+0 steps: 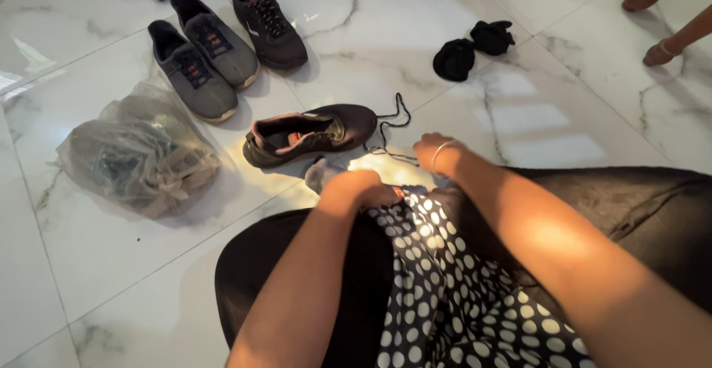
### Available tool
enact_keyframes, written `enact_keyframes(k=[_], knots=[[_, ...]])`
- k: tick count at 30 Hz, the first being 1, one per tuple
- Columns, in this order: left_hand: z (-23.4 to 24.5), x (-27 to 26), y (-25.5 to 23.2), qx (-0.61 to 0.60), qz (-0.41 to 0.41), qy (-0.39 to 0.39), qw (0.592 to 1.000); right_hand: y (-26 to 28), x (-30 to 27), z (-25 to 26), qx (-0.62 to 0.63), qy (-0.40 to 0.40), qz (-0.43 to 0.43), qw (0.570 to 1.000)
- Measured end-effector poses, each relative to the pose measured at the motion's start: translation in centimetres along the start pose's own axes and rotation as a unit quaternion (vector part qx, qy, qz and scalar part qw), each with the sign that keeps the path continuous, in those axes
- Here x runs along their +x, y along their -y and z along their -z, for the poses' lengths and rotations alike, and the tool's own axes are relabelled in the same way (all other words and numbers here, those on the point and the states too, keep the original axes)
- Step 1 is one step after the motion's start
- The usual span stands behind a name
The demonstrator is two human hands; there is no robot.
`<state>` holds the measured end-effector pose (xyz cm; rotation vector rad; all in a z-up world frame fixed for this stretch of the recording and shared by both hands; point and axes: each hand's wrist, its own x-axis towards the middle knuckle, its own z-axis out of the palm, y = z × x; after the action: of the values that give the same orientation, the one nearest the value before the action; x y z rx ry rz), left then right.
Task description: The person unlaces a dark sneaker, removes the laces, and then re-laces the same shoe by threading the laces through the eyelets and tying them. The person handles the shoe and laces by hand throughout the process.
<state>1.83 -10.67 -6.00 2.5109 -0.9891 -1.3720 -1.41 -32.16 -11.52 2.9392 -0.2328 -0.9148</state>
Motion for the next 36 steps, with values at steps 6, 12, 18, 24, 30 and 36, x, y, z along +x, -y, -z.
enact_keyframes(k=[6,12,18,24,30,36], knots=[[-3.7,-2.7,-4.2,0.096,0.017,-0.016,0.995,-3.7,-2.4,1.2,0.127,-0.005,0.077,0.989],[-2.4,-2.0,-1.1,0.13,-0.094,-0.147,0.976,-2.5,-11.6,1.5,0.282,-0.04,0.136,0.949],[0.4,-5.6,6.8,-0.47,-0.288,-0.256,0.794,1.1,-14.9,4.4,0.342,-0.085,0.122,0.928],[1.1,-8.1,9.1,-0.72,-0.381,-0.093,0.572,2.0,-11.0,5.2,0.427,-0.087,0.09,0.896],[1.8,-6.1,8.1,-0.743,-0.371,-0.09,0.549,7.5,-8.8,2.8,0.676,-0.082,0.127,0.721],[2.2,-3.9,10.4,-0.742,-0.346,-0.202,0.537,9.1,-9.9,3.3,0.82,0.092,0.124,0.551]])
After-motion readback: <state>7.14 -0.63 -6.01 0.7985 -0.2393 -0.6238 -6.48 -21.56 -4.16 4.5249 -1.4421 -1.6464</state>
